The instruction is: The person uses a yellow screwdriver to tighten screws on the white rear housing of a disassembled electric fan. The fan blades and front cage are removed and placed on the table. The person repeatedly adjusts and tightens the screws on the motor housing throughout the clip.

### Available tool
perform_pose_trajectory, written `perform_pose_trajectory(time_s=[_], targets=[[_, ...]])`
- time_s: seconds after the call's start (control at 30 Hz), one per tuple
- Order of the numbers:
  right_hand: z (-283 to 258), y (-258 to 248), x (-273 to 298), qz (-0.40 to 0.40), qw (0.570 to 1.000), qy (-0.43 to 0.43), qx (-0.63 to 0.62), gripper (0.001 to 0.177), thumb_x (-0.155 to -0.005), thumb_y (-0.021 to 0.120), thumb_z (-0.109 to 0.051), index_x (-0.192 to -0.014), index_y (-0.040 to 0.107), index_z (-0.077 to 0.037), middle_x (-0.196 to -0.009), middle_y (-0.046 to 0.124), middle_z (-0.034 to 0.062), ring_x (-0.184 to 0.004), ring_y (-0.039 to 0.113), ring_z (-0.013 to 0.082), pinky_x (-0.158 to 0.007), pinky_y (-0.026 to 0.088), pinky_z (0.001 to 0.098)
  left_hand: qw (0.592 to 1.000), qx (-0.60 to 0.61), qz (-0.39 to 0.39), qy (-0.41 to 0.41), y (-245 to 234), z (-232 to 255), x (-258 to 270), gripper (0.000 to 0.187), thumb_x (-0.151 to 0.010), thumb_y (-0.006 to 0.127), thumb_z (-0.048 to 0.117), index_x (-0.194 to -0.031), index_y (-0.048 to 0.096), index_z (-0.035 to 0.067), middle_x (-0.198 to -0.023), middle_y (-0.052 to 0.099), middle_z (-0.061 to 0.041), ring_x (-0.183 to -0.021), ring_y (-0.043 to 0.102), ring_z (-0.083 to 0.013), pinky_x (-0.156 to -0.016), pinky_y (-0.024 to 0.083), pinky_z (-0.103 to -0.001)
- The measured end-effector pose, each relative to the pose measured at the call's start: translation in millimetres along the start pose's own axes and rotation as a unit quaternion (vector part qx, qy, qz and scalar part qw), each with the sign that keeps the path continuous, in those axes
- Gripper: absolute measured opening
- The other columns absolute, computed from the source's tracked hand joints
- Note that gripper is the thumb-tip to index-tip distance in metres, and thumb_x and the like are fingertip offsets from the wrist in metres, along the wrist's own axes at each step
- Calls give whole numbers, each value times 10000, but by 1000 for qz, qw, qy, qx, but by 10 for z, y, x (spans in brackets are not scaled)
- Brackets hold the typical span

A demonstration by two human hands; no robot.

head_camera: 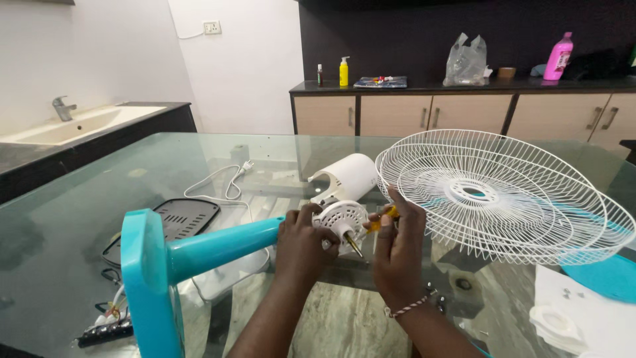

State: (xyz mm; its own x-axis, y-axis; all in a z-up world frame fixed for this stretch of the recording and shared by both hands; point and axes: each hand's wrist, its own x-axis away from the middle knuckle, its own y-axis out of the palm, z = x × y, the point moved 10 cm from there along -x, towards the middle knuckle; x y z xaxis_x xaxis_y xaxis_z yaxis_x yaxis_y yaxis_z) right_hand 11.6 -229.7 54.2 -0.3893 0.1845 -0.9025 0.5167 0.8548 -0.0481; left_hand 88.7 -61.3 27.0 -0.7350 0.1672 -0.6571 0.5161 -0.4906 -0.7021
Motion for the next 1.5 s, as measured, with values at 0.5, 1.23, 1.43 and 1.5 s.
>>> perform_pose_trajectory(time_s=[0.5, 1.23, 1.43, 1.5], targets=[[670, -22, 9, -231, 895, 316, 213, 334, -852, 715, -304, -1140, 664, -144, -872, 749, 137, -787, 763, 278, -733, 596, 400, 991, 48, 103, 69, -198, 51, 278, 443, -735, 829, 155, -1130, 629, 132, -1481, 462, -149, -1413, 393, -397, -1151, 338, -536], [920, 502, 433, -402, 813, 196, 373, 143, -922, 619, -187, -947, 735, -109, -1005, 661, 132, -980, 689, 337, -872, 561, 478, 938, -340, -45, -49, -197, -311, 123, 741, -768, 695, 188, -1466, 463, 105, -1461, 508, -156, -1372, 413, -360, -1149, 239, -557], [885, 542, 449, -409, 816, 189, 363, 133, -905, 633, -181, -978, 721, -115, -1014, 659, 130, -980, 693, 330, -876, 567, 470, 924, -369, -94, -45, -123, -555, -44, 325, -872, 687, 194, -1174, 617, 98, -1027, 689, -93, -1011, 657, -299, -930, 447, -510], [887, 549, 439, -404, 818, 193, 361, 124, -905, 631, -164, -970, 724, -114, -1019, 660, 126, -989, 697, 321, -881, 568, 465, 922, -382, -59, 5, -158, -502, -39, 242, -845, 713, 226, -1045, 642, 109, -902, 702, -80, -891, 681, -286, -840, 474, -484]])
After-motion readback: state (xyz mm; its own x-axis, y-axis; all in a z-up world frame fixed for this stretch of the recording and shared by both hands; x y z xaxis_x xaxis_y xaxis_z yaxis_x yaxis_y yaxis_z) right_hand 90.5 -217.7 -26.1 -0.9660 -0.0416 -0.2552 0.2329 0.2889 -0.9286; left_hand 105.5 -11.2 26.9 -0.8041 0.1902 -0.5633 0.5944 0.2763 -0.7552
